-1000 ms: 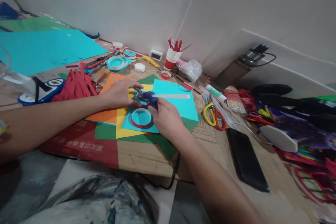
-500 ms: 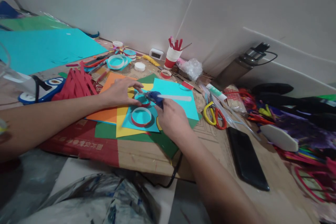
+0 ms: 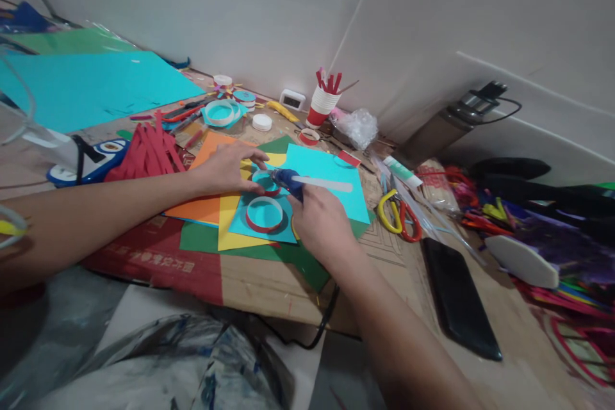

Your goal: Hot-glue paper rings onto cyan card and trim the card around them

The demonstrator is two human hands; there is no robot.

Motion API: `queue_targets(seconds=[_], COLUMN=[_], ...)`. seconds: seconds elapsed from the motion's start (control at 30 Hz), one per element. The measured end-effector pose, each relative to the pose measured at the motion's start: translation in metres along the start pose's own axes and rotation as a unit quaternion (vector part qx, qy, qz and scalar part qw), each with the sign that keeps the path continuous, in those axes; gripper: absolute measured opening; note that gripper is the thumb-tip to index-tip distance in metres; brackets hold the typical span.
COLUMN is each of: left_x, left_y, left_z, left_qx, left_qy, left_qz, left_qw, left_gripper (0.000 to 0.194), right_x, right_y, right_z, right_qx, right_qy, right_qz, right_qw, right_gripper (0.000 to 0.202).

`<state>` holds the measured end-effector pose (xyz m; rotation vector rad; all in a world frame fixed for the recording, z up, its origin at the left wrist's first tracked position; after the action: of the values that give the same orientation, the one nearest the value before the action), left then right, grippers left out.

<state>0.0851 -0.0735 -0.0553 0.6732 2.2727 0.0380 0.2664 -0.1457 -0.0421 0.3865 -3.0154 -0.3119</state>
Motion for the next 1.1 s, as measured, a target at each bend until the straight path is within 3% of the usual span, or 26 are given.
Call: queue_targets(seconds=[0.33, 0.53, 0.7, 0.8, 0.9, 1.1], left_x=[-0.001, 0.002, 0.013, 0.020, 0.025, 0.025], left_y=[-0.002, 0.000, 0.003, 0.008, 0.015, 0.027], left_z=[0.001, -0.007, -0.014, -0.013, -0.009, 0.000], left_qx=[0.018, 0.039, 0.095, 0.099, 0.092, 0.144], left_qy=[0.012, 0.022, 0.061, 0.087, 0.112, 0.216], left_qz=[0.010, 0.006, -0.037, -0.044, -0.026, 0.023], left_qw=[1.000, 0.999, 0.993, 0.990, 0.989, 0.965], left_gripper=[0.066, 0.075, 0.058, 0.052, 0.049, 0.044], right_x=[-0.013, -0.017, -0.022, -0.024, -0.027, -0.029], right_y=[-0.007, -0.003, 0.000, 0.002, 0.004, 0.004], right_z=[-0.012, -0.015, -0.014, -0.013, -0.011, -0.015], right_qx=[-0.004, 0.013, 0.039, 0.031, 0.025, 0.026], right_qy=[0.032, 0.067, 0.126, 0.163, 0.193, 0.199], right_qz=[0.045, 0.066, 0.089, 0.087, 0.085, 0.091], right_qw=[0.998, 0.996, 0.987, 0.982, 0.977, 0.975], right_gripper=[0.020, 0.025, 0.031, 0.033, 0.034, 0.033])
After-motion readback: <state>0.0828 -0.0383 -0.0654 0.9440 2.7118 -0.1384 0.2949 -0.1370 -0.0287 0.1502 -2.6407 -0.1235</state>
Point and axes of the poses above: each hand's wrist, its own y-axis towards the middle knuckle, its own z-axis out of the palm, x = y × z, the point moved 7 cm from there along y, towards the middle knuckle, and after that the axes turned 8 degrees about -y, right-handed, at the moved point
